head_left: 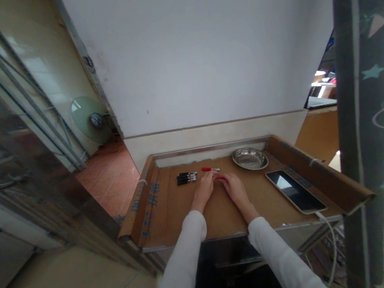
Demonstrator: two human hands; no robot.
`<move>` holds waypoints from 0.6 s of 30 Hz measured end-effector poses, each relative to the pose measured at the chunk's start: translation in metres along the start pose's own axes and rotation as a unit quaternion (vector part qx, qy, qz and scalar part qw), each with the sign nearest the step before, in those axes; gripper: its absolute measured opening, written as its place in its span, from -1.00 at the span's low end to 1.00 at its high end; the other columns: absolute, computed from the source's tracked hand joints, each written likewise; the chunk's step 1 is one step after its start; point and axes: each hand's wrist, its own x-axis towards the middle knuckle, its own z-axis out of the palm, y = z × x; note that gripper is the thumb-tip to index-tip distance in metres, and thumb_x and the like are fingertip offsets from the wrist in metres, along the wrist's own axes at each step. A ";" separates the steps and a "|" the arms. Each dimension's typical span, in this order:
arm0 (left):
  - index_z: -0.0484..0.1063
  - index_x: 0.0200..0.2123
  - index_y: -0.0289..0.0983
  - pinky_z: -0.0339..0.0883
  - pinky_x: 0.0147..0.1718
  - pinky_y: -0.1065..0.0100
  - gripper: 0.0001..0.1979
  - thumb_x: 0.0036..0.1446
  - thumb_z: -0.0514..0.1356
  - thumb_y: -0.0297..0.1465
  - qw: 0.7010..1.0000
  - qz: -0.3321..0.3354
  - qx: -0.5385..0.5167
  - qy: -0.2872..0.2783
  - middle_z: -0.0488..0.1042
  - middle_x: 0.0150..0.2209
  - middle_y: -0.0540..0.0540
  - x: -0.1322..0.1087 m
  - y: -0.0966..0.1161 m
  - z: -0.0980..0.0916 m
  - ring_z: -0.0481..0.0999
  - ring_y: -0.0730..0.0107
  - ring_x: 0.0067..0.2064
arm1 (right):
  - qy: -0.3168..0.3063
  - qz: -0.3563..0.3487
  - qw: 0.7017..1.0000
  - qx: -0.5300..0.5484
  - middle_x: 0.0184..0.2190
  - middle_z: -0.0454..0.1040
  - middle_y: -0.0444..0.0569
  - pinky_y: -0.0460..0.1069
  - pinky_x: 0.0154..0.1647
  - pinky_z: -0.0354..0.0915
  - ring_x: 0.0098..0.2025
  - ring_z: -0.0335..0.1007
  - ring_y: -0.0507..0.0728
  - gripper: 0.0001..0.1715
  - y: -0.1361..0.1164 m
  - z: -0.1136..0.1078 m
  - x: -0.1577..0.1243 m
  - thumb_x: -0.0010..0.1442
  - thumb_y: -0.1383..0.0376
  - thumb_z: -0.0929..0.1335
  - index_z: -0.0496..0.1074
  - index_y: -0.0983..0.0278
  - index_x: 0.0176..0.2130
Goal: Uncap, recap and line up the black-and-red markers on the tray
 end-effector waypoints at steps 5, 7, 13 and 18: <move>0.27 0.05 -0.30 0.16 0.14 0.23 -0.51 0.10 -0.15 -0.67 0.988 -0.029 0.149 0.017 0.32 0.11 -0.19 0.008 -0.004 0.004 0.29 0.35 0.15 | -0.001 0.002 0.999 -0.039 -0.33 0.46 0.00 -0.03 -0.20 0.16 -0.24 0.33 0.13 -0.75 -0.010 -0.008 -0.020 0.24 0.32 0.19 0.44 0.24 -0.27; 0.24 0.08 -0.32 0.09 0.18 0.16 -0.55 0.14 -0.12 -0.63 0.976 -0.035 0.214 0.017 0.26 0.16 -0.21 0.013 -0.004 0.007 0.21 0.29 0.21 | -0.007 -0.023 0.997 -0.075 -0.34 0.45 0.01 -0.03 -0.21 0.14 -0.25 0.32 0.13 -0.74 -0.016 -0.011 -0.030 0.26 0.28 0.19 0.44 0.24 -0.30; 0.35 -0.07 -0.33 0.16 0.07 0.11 -0.74 0.22 0.00 -0.40 0.953 -0.033 0.298 -0.034 0.41 -0.05 -0.22 0.007 0.012 0.003 0.32 0.17 0.07 | 0.017 0.018 0.996 -0.085 -0.32 0.46 0.01 -0.03 -0.23 0.11 -0.24 0.32 0.13 -0.72 -0.019 -0.018 -0.039 0.27 0.26 0.17 0.43 0.24 -0.29; 0.36 -0.14 -0.26 0.24 -0.07 0.23 -0.79 0.25 -0.02 -0.39 0.965 -0.023 0.255 -0.057 0.39 -0.16 -0.12 -0.026 0.025 -0.011 0.37 0.29 -0.09 | 0.042 0.085 0.993 -0.067 -0.32 0.48 0.03 -0.02 -0.22 0.12 -0.25 0.33 0.13 -0.68 -0.015 -0.019 -0.039 0.27 0.26 0.15 0.44 0.26 -0.25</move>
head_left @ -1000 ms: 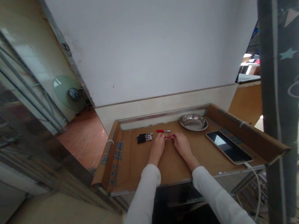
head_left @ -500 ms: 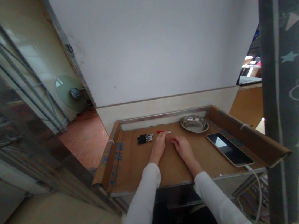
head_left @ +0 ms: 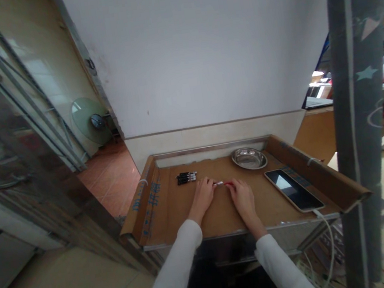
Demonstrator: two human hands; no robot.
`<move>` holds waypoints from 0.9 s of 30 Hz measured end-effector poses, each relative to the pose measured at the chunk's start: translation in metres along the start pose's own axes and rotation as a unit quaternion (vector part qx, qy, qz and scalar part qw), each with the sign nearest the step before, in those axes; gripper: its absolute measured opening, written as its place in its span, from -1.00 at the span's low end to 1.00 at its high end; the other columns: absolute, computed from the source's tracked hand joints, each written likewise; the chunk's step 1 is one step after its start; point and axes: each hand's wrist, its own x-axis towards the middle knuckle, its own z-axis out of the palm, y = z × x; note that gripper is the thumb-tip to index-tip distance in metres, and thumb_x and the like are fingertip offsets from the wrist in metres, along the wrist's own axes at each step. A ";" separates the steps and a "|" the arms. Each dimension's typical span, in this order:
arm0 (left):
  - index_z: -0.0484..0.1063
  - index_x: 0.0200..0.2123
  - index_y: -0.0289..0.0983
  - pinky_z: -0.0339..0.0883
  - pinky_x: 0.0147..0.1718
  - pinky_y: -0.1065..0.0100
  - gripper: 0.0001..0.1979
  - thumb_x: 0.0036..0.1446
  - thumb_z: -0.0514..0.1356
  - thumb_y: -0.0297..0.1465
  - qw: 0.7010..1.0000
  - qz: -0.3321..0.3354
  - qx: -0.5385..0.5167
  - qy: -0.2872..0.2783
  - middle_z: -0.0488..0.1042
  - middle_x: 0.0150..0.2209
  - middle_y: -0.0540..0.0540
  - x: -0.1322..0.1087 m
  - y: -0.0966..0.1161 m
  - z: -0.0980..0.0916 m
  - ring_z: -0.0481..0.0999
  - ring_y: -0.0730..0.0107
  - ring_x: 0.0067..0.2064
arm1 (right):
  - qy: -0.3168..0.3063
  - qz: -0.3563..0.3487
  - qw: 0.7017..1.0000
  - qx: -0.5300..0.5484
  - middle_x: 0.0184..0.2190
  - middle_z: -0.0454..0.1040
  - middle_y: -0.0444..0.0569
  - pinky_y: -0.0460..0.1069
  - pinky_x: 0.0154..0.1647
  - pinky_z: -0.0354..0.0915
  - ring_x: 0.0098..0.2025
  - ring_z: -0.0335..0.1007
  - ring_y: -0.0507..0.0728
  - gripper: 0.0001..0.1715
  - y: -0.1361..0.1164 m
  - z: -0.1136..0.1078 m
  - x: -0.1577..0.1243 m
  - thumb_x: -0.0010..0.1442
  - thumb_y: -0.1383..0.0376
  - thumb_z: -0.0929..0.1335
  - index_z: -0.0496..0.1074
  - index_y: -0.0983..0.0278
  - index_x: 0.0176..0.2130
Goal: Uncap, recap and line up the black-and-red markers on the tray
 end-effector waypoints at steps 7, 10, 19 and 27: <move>0.36 -0.13 -0.22 0.22 -0.08 0.28 -0.81 0.24 0.00 -0.41 0.999 0.001 -0.042 0.017 0.39 -0.15 -0.08 -0.018 -0.001 -0.011 0.38 0.34 -0.10 | -0.003 -0.002 1.000 0.014 -0.30 0.49 0.01 -0.02 -0.21 0.13 -0.25 0.35 0.13 -0.68 -0.004 -0.005 -0.003 0.27 0.27 0.15 0.45 0.24 -0.24; 0.35 -0.11 -0.22 0.22 -0.06 0.26 -0.80 0.24 0.01 -0.41 0.998 -0.002 -0.051 0.027 0.42 -0.15 -0.07 -0.018 0.001 -0.011 0.38 0.33 -0.09 | -0.004 -0.012 1.000 -0.005 -0.30 0.50 0.03 0.00 -0.19 0.15 -0.24 0.37 0.15 -0.69 -0.008 -0.008 -0.003 0.27 0.29 0.15 0.44 0.24 -0.23; 0.35 -0.16 -0.24 0.24 -0.07 0.25 -0.82 0.23 0.00 -0.47 0.990 -0.038 -0.108 0.079 0.48 -0.17 -0.08 -0.025 0.000 -0.013 0.42 0.32 -0.11 | -0.047 -0.141 0.969 0.199 0.14 0.26 0.12 0.09 0.10 0.19 0.14 0.22 0.14 -0.39 -0.019 0.006 -0.007 0.21 0.27 0.18 0.02 0.28 0.23; 0.37 -0.19 -0.28 0.24 -0.13 0.09 -0.79 0.21 -0.04 -0.49 0.960 -0.246 0.029 0.129 0.43 -0.17 -0.23 -0.031 -0.010 -0.015 0.34 0.12 -0.11 | 0.018 -0.044 0.907 0.418 -0.02 0.41 0.05 0.11 -0.08 0.34 -0.09 0.39 0.16 -0.63 -0.050 -0.109 -0.039 0.24 0.15 0.19 0.32 0.15 0.01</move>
